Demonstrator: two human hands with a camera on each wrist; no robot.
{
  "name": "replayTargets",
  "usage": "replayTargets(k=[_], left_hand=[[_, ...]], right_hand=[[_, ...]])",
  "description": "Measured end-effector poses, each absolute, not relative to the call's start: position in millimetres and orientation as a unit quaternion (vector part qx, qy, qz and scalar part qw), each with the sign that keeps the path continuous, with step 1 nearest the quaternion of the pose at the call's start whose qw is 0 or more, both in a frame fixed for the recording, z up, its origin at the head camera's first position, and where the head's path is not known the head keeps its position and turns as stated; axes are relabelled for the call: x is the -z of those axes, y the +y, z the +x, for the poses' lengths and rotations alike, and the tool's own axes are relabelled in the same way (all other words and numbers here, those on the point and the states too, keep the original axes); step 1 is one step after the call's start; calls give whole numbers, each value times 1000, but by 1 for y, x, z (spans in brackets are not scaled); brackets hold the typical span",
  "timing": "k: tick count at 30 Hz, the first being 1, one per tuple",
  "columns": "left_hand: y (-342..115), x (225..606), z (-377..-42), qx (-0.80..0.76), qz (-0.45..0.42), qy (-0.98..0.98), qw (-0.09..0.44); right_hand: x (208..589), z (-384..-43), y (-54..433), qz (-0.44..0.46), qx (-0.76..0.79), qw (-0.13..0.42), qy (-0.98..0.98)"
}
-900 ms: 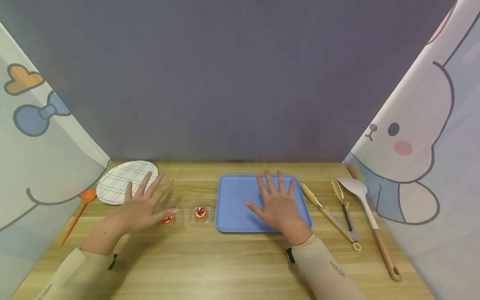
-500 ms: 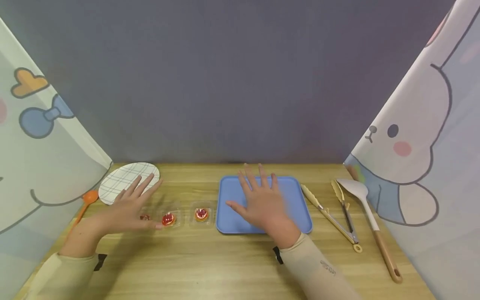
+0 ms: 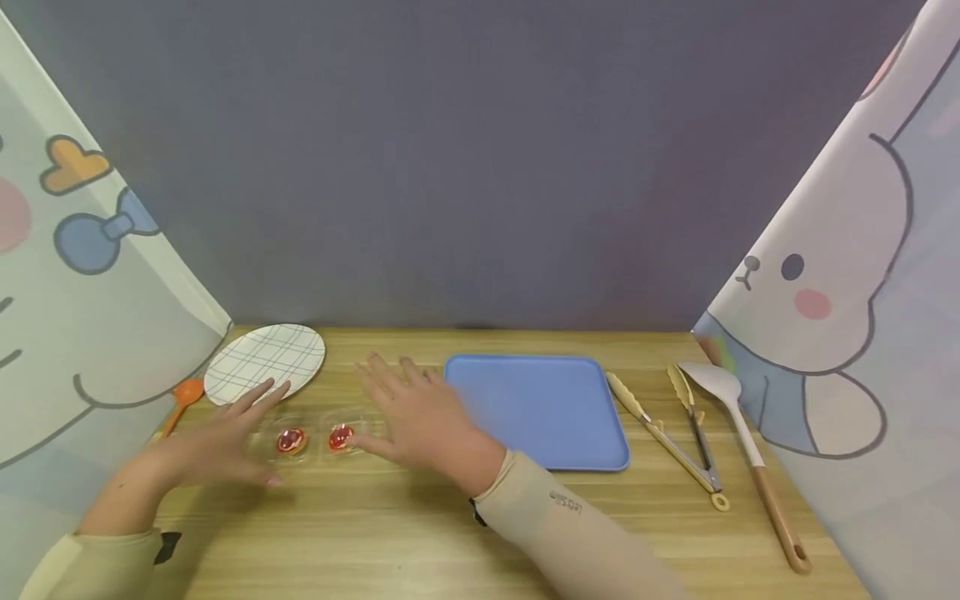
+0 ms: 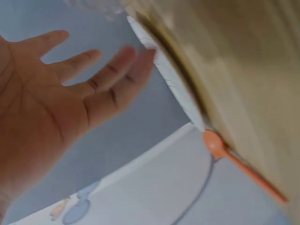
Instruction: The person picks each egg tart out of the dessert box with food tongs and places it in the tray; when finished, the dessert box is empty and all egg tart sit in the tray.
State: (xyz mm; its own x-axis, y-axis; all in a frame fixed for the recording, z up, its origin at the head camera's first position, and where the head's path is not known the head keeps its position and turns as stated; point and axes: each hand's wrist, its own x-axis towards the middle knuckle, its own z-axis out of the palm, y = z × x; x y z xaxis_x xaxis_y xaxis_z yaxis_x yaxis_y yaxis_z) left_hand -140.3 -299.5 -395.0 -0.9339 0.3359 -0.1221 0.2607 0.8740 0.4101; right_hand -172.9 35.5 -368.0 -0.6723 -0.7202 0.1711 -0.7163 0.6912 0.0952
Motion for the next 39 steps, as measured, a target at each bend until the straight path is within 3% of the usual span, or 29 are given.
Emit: replayTargets(k=[7,16,25,39], left_hand=[[-313,407,-144,-263,134,943,154],[-316,413,-151,-334,95,913,215],[-319,412,-154,-370,103,892,237],[-322,417,-160,-348,116,900,234]], right_hand=[[385,-173,-23,445,-3,45,-894],[402,-178,-72,479,27,69,-875],[414,-180,-101,480,43,79,-873],[420,-182,-113,459,63,16,-886]])
